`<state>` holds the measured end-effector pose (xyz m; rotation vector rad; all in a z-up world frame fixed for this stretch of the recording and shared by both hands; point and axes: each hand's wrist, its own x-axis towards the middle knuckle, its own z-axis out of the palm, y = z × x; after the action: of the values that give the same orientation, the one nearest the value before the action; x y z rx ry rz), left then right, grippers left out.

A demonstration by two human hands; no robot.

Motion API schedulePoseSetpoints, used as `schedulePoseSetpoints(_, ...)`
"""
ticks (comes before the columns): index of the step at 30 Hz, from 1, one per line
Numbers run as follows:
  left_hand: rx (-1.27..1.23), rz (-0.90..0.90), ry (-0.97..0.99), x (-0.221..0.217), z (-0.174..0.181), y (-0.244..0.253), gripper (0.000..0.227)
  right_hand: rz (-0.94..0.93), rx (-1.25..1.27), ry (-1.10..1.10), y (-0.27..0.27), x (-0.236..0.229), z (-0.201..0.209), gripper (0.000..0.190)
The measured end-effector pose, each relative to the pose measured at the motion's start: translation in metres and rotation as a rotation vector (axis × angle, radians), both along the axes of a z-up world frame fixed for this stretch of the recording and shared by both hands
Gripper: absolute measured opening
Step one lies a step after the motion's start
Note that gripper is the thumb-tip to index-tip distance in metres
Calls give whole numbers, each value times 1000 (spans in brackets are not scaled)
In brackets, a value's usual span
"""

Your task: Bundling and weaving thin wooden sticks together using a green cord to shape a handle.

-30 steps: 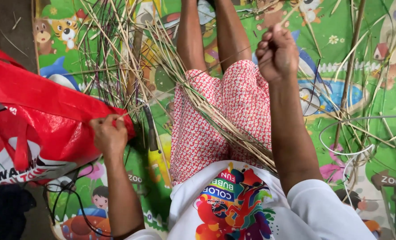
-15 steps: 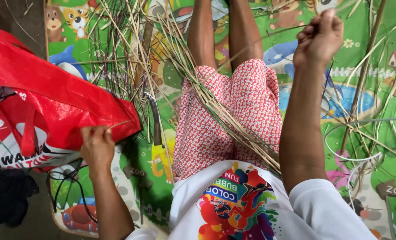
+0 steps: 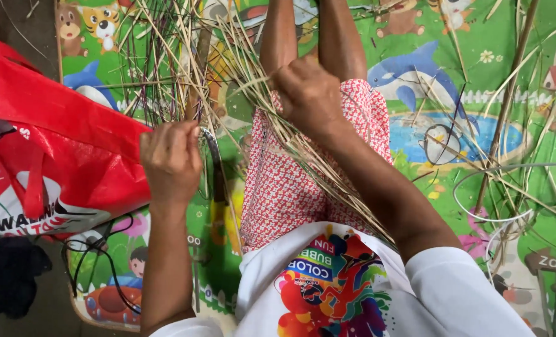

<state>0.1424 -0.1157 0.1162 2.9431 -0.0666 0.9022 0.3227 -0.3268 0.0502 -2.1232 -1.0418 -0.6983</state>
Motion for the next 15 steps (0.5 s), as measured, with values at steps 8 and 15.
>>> schedulePoseSetpoints(8, -312, 32, -42, -16, 29, -5, 12, 71, 17, 51, 6, -20, 29, 10)
schedulePoseSetpoints(15, -214, 11, -10, -20, 17, 7, 11, 57, 74, 69, -4, -13, 36, 11)
